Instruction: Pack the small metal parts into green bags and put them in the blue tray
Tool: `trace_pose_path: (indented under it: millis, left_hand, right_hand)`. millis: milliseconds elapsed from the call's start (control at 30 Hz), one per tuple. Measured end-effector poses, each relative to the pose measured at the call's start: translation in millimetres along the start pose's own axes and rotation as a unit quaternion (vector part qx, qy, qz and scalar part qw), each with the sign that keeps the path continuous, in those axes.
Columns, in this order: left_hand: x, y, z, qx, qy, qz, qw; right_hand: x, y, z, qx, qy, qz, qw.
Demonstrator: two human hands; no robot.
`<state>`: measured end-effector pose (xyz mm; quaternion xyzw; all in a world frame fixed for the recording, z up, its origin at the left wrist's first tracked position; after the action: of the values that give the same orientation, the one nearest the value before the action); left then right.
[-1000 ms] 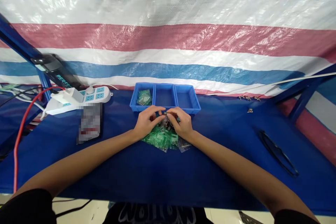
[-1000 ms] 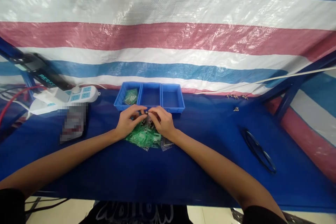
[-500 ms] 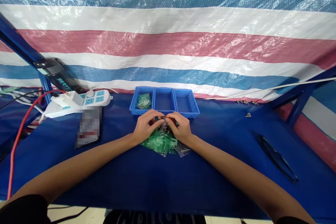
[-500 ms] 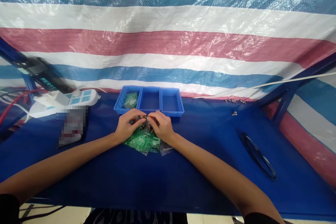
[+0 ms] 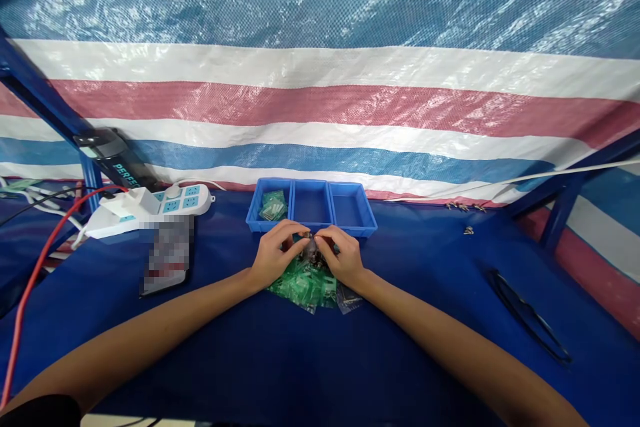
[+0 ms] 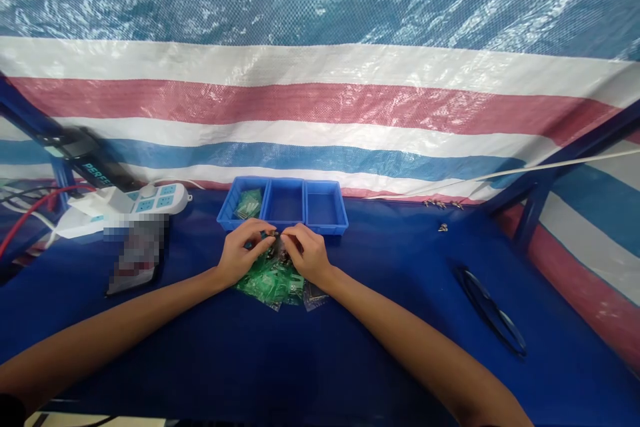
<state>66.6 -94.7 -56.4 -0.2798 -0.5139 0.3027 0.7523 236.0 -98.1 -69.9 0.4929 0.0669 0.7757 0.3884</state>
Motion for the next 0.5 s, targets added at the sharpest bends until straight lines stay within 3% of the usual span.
trace_pose_path:
  millis: [500]
  left_hand:
    - [-3.2,2.2,-0.6,-0.004,-0.003,0.014,1.000]
  right_hand:
    - [-0.2,0.4,0.7,0.014,0.003,0.000,1.000]
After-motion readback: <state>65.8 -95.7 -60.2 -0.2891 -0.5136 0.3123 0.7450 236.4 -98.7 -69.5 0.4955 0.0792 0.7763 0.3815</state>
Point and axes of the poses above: each hand's wrist, its own x-axis towards the middle knuckle, its own z-axis out of the back of the hand, y = z × x, the point moved 2 cm from there along x, towards the middle knuckle, and after that the axes turned 10 degrees about -x, right-handed, at the moved point
